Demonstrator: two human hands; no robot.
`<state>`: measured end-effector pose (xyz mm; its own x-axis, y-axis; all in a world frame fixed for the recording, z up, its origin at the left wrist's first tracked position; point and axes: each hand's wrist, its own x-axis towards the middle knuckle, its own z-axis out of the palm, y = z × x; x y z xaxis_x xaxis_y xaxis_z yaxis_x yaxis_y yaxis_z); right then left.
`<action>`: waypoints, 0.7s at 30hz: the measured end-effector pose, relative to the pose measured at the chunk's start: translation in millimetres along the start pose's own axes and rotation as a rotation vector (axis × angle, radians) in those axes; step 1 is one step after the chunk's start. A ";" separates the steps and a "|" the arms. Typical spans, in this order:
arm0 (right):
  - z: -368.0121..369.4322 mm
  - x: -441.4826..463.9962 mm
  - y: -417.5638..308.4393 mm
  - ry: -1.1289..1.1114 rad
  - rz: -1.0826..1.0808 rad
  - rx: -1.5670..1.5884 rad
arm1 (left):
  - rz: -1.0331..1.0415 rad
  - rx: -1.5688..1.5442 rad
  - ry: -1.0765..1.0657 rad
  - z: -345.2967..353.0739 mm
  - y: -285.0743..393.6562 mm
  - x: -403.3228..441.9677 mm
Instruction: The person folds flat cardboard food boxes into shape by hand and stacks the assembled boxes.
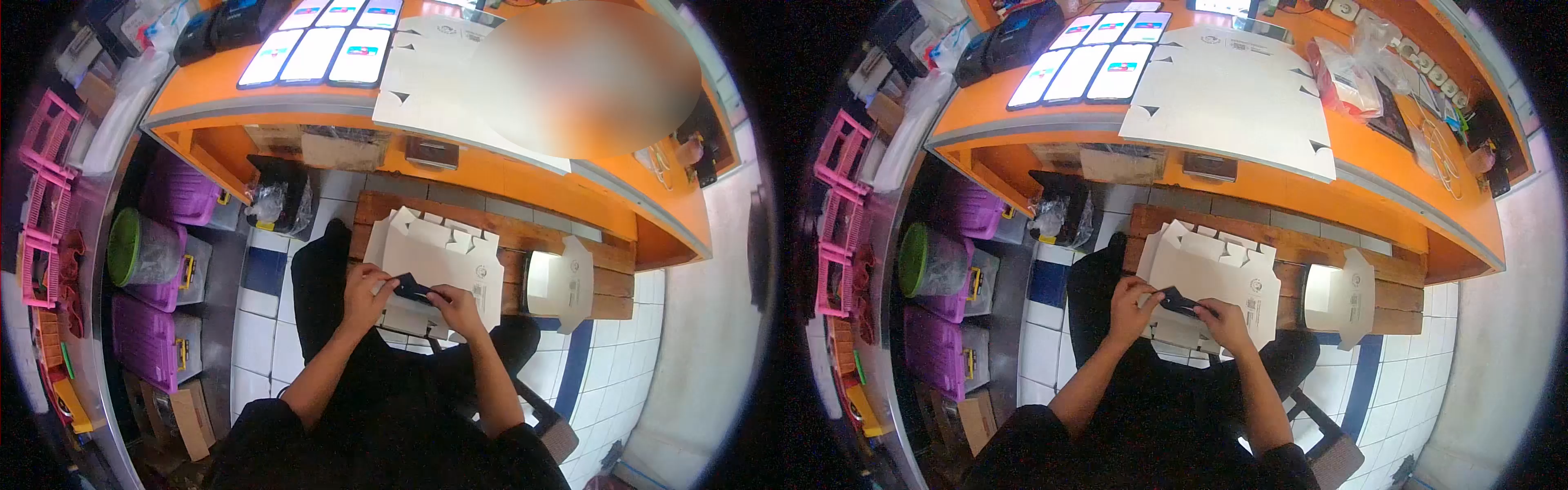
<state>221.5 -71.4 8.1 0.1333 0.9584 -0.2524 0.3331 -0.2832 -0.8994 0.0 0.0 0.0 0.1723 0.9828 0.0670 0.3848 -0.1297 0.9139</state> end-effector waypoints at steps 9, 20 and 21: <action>-8.4 -5.4 -40.3 -0.028 -0.153 -0.317 | 0.534 0.342 -0.276 -16.5 32.9 12.6; -27.9 -19.0 -65.9 -0.085 -0.080 -0.435 | 0.317 0.272 -0.328 -4.3 24.0 12.4; -32.0 -23.4 -65.9 -0.085 -0.082 -0.434 | 0.317 0.273 -0.326 -4.0 18.4 13.7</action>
<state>226.2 -76.3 84.7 0.0190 0.9726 -0.2316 0.7027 -0.1777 -0.6889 5.9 11.6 19.3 0.5752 0.8032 0.1553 0.4824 -0.4863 0.7285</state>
